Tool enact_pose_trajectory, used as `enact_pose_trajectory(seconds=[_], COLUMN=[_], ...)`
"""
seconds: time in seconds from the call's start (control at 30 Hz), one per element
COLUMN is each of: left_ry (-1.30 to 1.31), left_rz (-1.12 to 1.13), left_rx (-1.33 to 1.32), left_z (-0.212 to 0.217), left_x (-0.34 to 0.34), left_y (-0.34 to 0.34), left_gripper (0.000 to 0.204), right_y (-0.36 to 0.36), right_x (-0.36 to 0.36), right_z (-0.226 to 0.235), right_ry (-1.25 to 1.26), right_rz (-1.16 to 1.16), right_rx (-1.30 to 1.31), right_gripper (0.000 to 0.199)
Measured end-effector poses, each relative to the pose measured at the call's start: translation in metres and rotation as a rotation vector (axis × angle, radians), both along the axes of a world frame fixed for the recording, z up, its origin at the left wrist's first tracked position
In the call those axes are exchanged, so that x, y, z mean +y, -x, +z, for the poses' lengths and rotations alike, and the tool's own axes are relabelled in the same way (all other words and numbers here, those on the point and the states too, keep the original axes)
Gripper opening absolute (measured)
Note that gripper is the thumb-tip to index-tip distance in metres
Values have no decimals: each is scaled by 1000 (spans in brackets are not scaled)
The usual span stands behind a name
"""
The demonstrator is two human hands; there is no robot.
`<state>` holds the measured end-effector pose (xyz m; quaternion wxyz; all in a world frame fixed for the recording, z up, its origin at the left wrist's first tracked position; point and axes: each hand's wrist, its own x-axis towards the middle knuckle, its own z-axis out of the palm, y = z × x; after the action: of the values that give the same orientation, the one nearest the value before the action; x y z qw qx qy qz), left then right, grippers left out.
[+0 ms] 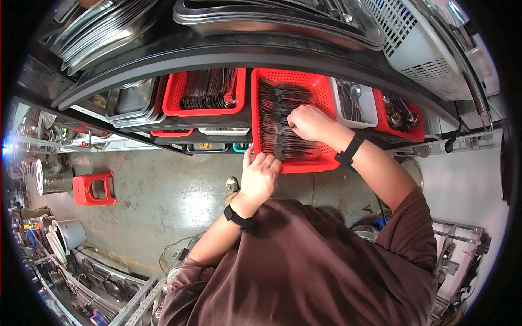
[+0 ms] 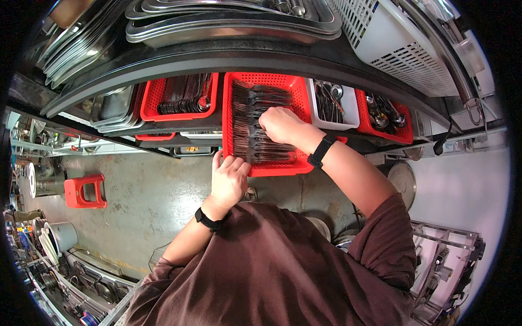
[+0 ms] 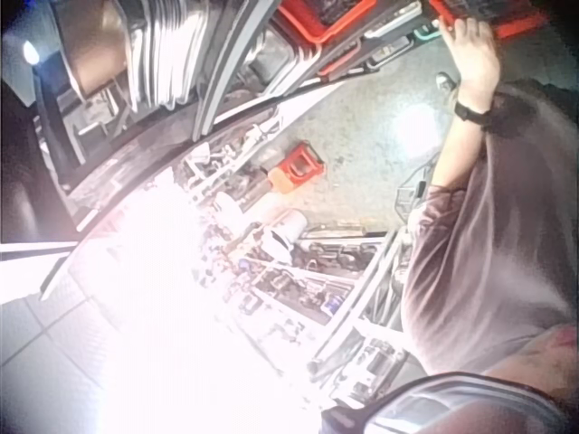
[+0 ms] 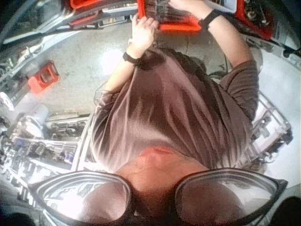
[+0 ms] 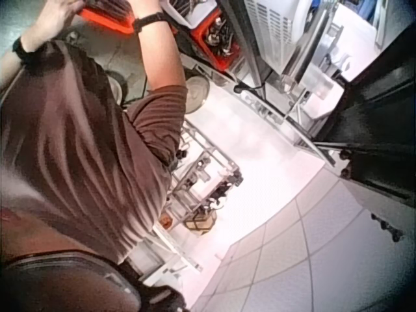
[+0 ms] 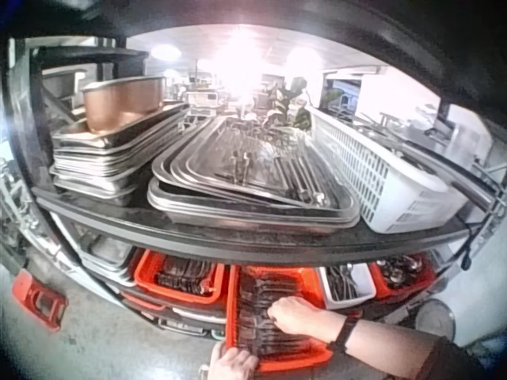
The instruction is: Sorting and organizing spoons, forks, and metal lids on shelves.
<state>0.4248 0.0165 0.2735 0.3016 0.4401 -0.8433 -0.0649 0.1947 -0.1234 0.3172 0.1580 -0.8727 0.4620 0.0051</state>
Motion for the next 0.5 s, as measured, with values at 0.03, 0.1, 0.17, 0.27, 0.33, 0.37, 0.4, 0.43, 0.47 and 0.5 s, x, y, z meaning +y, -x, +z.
enact_pose_trajectory(seconds=[0.03, 0.1, 0.17, 0.27, 0.33, 0.37, 0.4, 0.43, 0.47, 0.5], left_ry=[1, 1, -4, -2, -8, -15, -16, -22, -26, -27], left_rz=[0, 1, 1, 4, 4, 5, 4, 2, -2, -2], left_rx=[-2, -7, -14, -10, -20, -26, -20, -15, -10, -13], left_z=[0, 0, 0, -1, -1, -1, -1, -1, -1, -1], left_x=[0, 0, 0, 0, 0, 0, 0, 1, 0, 0], left_y=[0, 0, 0, 0, 0, 0, 0, 0, 0, 1], left_gripper=[14, 14, 15, 15, 16, 16, 16, 17, 17, 17], right_y=[-1, -4, -6, -3, -1, 0, 1, 2, 2, 1], right_x=[1, 3, 4, 2, -5, -9, -13, -17, -19, -21], right_z=[0, 1, 3, 12, 16, 17, 17, 16, 13, 10], right_ry=[10, 27, 38, 20, 53, 95, 137, 120, 117, 114], right_rz=[20, 60, 66, 51, 33, 22, 10, 32, 54, 76], right_rx=[21, 64, 67, -1, -50, -64, -77, -17, 12, 40], right_gripper=[11, 11, 8, 7, 9, 10, 12, 9, 9, 9])
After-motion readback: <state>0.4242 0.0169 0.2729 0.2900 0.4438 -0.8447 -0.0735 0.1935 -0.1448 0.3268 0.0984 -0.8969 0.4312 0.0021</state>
